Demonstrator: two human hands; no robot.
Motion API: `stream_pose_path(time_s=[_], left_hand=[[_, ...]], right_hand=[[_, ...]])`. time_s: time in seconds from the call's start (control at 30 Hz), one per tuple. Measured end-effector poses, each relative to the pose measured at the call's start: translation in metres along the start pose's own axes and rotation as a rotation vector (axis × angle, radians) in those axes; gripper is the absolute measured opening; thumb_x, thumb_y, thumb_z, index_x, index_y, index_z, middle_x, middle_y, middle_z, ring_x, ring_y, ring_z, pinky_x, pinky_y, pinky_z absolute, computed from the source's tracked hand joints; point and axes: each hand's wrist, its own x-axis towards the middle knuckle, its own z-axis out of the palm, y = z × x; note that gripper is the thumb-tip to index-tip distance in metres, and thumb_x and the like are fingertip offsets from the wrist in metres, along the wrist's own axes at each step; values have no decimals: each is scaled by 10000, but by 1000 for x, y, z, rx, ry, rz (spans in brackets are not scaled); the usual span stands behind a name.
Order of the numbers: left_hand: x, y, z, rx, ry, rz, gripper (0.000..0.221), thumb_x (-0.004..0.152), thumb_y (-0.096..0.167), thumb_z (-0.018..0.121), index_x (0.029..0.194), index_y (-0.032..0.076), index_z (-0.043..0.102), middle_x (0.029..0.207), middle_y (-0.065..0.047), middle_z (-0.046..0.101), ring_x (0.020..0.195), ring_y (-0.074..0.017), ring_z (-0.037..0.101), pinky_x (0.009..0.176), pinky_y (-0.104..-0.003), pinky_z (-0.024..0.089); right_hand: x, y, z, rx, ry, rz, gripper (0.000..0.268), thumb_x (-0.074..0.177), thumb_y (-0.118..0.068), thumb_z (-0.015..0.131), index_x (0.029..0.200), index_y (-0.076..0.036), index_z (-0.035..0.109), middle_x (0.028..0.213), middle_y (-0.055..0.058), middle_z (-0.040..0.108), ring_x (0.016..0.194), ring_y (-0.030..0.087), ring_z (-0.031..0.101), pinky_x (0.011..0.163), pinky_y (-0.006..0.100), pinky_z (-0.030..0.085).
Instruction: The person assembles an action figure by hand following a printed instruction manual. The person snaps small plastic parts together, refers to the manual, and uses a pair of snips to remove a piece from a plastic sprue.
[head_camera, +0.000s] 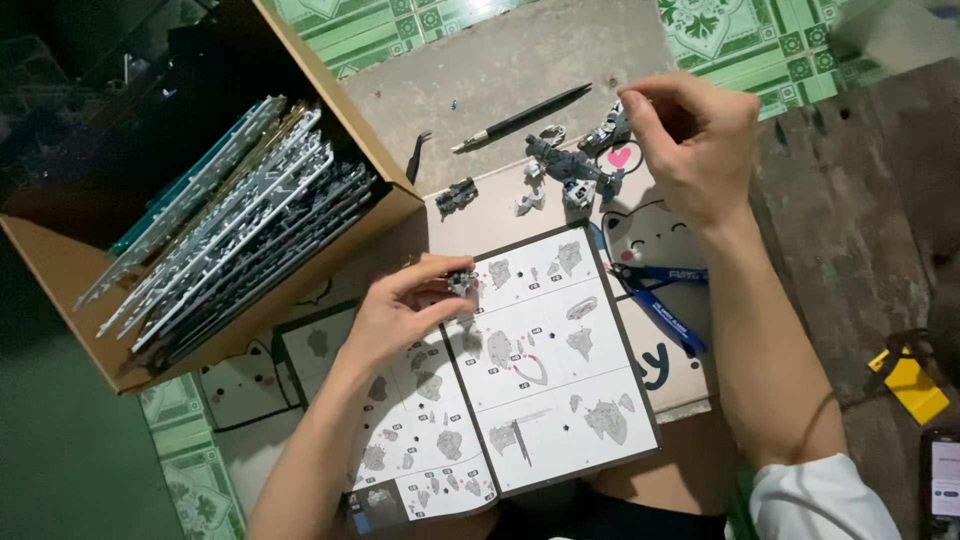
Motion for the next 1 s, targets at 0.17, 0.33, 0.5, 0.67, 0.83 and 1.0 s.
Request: stream_pose_path(time_s=[0.17,0.33,0.5,0.67,0.83,1.0], left_hand=[[1,11,1,-6,20,-120,432,789,76,738,1207,104,633,1101,-66,671,843,-110,656,827,-190,574],[1,13,1,-39,-24,-76,486,802,56,720,1266,82,575,1102,-98,669,950,-140,683,903,-210,573],[0,10,2,-12,36,-135,435,825,90,686,1251,106,600,1199,-77,671,975,-149,692,912,-244,570],[-1,7,1,38,14,-94,371,864,105,657,1233,95,622,1113,-73,697,899,-117,682,809,-189,539],[0,10,3,24,21,-90,342,850,108,687,1191,89,665,1013,-39,672,733,-82,577,622,-177,467],[0,-10,3,-68,61,-1,428,782,-15,712,1203,3,635,1132,-227,672,947,-338,689,757,-417,593]], right_hand=[[0,3,1,0,-15,-24,119,1045,20,631,1005,95,715,770,141,640,624,177,531,527,276,372],[0,0,0,-1,-17,2,132,1065,13,629,996,92,710,749,119,606,629,154,500,540,273,347],[1,4,2,-3,-4,-7,111,1032,20,644,991,89,720,761,130,646,615,164,540,523,269,383],[1,5,2,-4,-10,-23,121,1031,15,630,978,86,713,740,129,637,618,173,553,534,283,400],[2,6,2,-45,-19,-25,128,1019,-25,636,982,54,729,767,117,665,629,168,564,536,273,399],[4,8,6,66,4,135,82,996,11,651,971,0,728,551,98,566,450,126,437,427,213,309]])
